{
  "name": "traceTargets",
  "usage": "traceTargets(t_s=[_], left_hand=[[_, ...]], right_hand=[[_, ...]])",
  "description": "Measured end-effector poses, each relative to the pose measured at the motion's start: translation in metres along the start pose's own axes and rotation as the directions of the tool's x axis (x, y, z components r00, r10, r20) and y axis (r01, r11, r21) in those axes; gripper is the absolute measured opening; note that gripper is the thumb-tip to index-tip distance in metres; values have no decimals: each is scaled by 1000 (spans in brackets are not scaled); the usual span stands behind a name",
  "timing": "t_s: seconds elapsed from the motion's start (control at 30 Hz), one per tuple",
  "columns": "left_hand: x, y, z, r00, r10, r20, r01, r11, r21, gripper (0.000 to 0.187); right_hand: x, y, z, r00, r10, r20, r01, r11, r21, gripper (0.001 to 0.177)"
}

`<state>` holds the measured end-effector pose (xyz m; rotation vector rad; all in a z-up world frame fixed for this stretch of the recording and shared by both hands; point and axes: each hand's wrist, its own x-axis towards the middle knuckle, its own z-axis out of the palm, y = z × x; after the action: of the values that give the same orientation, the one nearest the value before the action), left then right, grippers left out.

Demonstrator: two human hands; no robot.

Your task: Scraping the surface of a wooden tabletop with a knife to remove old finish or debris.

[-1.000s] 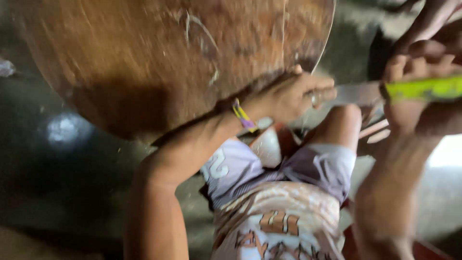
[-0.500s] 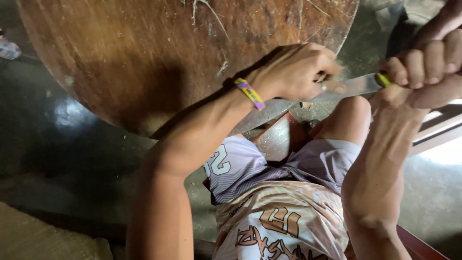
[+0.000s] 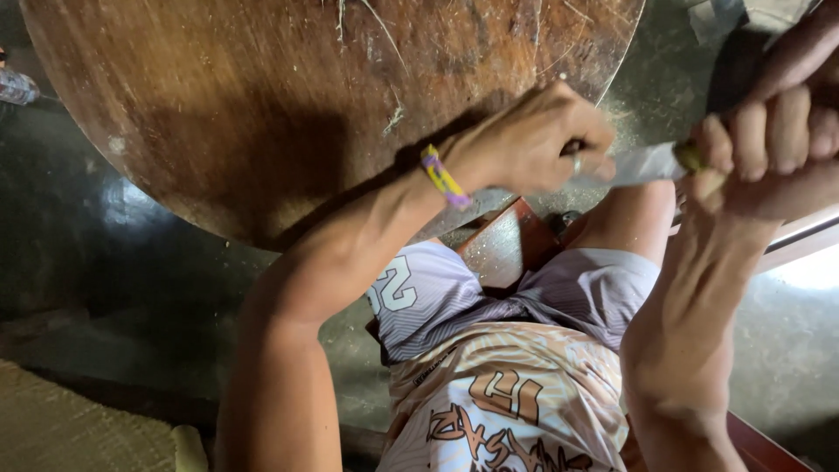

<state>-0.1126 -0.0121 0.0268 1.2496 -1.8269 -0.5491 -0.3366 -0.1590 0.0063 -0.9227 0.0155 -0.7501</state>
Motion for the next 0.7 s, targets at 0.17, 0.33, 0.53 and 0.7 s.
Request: traceTargets(t_s=[0.17,0.33,0.53,0.7], left_hand=[[2,-18,11,998,-34,50,33,999,20,50],[7,-21,6,997,73,20,-74,996,44,47],[2,0,5,999,0,37,0,1000,-3,33],[2,0,11,995,-5,97,8,1000,-25,22]], right_hand=[[16,2,5,999,47,7,-48,997,61,40],[16,-3,48,990,2,-142,62,891,449,40],[-9,-3,36,984,-27,-178,79,953,293,45],[-13,-6,71,976,-42,-214,74,987,141,42]])
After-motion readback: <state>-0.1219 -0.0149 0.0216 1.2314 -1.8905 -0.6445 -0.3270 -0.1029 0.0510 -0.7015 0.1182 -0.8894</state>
